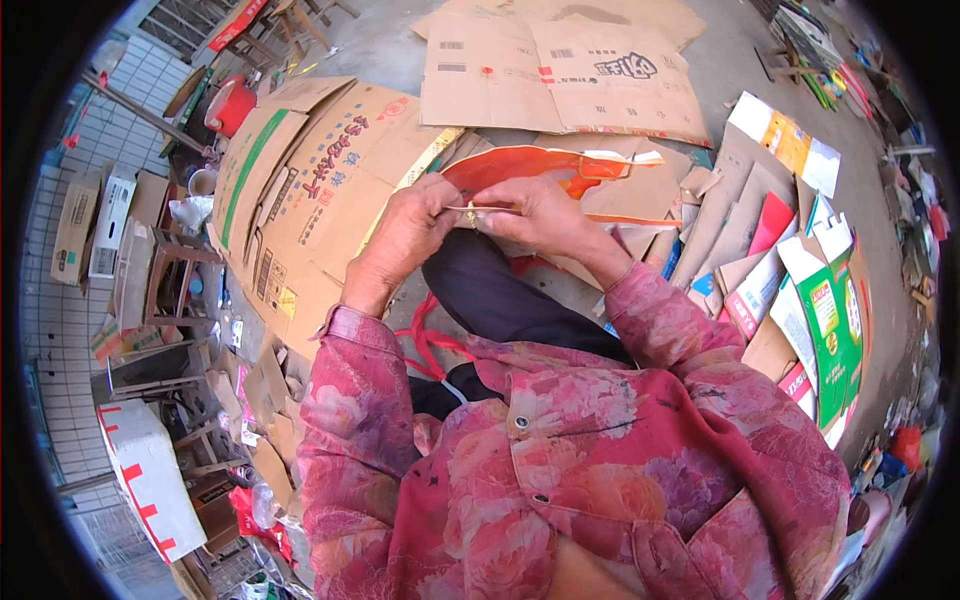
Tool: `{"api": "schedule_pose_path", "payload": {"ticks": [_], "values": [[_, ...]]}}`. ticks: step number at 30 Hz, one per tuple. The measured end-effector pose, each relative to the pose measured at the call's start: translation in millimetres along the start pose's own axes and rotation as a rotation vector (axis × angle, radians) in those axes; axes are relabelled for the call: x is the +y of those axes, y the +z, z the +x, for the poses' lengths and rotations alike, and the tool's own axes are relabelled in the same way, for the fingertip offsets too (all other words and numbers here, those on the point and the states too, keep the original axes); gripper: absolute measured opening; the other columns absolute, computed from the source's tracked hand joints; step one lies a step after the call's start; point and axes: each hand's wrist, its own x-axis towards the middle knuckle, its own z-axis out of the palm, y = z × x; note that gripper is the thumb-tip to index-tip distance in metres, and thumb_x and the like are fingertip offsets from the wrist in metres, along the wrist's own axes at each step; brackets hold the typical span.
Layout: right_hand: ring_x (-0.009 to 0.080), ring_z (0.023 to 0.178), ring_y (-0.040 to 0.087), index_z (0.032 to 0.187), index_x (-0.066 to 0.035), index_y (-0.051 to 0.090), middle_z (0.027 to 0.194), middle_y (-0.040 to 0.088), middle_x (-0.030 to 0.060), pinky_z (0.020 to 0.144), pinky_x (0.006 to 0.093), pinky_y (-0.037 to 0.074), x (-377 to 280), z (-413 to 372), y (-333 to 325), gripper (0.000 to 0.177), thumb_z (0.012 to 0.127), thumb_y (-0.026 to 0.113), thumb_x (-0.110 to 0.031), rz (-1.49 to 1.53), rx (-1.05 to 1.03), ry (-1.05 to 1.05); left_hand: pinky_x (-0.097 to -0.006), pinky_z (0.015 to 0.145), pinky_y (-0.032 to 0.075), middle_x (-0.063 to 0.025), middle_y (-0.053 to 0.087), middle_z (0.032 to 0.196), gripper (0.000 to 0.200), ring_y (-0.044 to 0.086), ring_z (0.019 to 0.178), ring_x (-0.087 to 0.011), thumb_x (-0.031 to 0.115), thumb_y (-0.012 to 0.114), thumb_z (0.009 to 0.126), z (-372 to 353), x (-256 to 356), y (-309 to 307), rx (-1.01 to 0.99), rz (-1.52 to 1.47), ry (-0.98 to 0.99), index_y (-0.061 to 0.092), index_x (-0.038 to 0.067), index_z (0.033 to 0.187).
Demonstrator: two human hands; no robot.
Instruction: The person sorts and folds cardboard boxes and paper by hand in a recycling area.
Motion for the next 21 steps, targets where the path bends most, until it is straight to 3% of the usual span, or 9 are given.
{"api": "schedule_pose_path", "payload": {"ticks": [3,5,8,13,15,16,18,19,21], "values": [[0.0312,0.068,0.058,0.083,-0.003,0.062,0.071,0.059,0.0155,0.061,0.0368,0.044,-2.3,0.9,7.8,0.017,0.075,0.052,-0.014,-0.119,0.006,0.077,-0.0281,0.06,0.042,-0.01,0.05,0.072,0.011,0.052,0.065,-0.0219,-0.005,0.059,0.068,-3.4,3.2,0.8,0.011,0.034,-0.021,0.052,-0.001,0.076],[0.0307,0.068,0.058,0.083,-0.003,0.062,0.072,0.059,0.0153,0.061,0.0364,0.045,5.2,1.2,8.1,0.017,0.075,0.053,-0.015,-0.115,0.018,0.084,-0.0251,0.06,0.043,-0.0075,0.054,0.077,0.013,0.052,0.065,-0.0166,-0.005,0.059,0.068,-9.4,17.0,6.3,0.32,-0.042,-0.039,0.055,0.0,0.079],[0.0303,0.069,0.058,0.082,-0.003,0.062,0.072,0.06,0.0151,0.061,0.0361,0.045,2.2,1.0,9.6,0.017,0.075,0.053,-0.015,-0.093,0.048,0.13,-0.0254,0.058,0.044,-0.0095,0.055,0.078,0.015,0.055,0.064,-0.018,-0.003,0.062,0.067,-28.6,9.7,28.4,0.553,-0.073,-0.095,0.055,0.001,0.08],[0.0298,0.07,0.059,0.082,-0.003,0.062,0.073,0.06,0.0147,0.062,0.0369,0.045,-10.6,-4.6,19.7,0.016,0.075,0.052,-0.014,-0.073,0.058,0.215,-0.0236,0.056,0.043,-0.006,0.054,0.071,0.013,0.053,0.059,-0.0128,0.001,0.065,0.069,-41.8,1.5,69.2,0.572,-0.212,-0.254,0.058,0.001,0.08],[0.0192,0.063,0.06,0.082,0.0,0.06,0.069,0.059,0.0143,0.056,0.0298,0.044,-8.0,-7.1,24.9,0.015,0.076,0.053,-0.012,-0.115,0.079,0.204,-0.0215,0.059,0.043,-0.0037,0.056,0.073,0.011,0.052,0.063,-0.0097,0.002,0.063,0.072,-43.6,-5.3,76.5,0.591,-0.315,-0.307,0.058,0.0,0.082],[0.0192,0.063,0.06,0.082,0.0,0.06,0.069,0.059,0.0143,0.056,0.0298,0.044,-6.6,-8.6,28.9,0.015,0.076,0.053,-0.012,-0.123,0.099,0.219,-0.0193,0.063,0.042,-0.0014,0.057,0.075,0.009,0.052,0.068,-0.0066,0.002,0.062,0.075,-43.3,-5.6,77.9,0.608,-0.411,-0.365,0.058,0.0,0.083],[0.0251,0.064,0.06,0.082,-0.001,0.06,0.071,0.06,0.0152,0.056,0.032,0.045,-6.9,-10.0,38.5,0.015,0.075,0.053,-0.011,-0.111,0.243,0.023,-0.0192,0.065,0.043,-0.0003,0.058,0.078,0.008,0.052,0.07,-0.0058,0.001,0.059,0.077,-45.4,-8.1,79.5,0.587,-0.417,-0.334,0.058,-0.001,0.085],[0.0325,0.072,0.057,0.079,-0.003,0.061,0.075,0.06,0.0154,0.064,0.0397,0.045,-13.8,-10.5,38.9,0.015,0.075,0.051,-0.013,-0.1,0.252,0.056,-0.0193,0.065,0.043,-0.0003,0.058,0.078,0.008,0.052,0.07,-0.0059,0.001,0.059,0.077,-47.5,-11.0,80.0,0.586,-0.424,-0.335,0.058,-0.001,0.085],[0.0325,0.071,0.057,0.079,-0.003,0.061,0.075,0.06,0.0154,0.064,0.04,0.045,-16.7,-12.8,39.4,0.015,0.075,0.051,-0.013,-0.149,0.258,0.091,-0.0193,0.066,0.043,-0.0004,0.058,0.079,0.008,0.052,0.071,-0.006,0.001,0.059,0.077,-46.8,-11.8,83.3,0.583,-0.432,-0.339,0.058,0.0,0.085]]}}
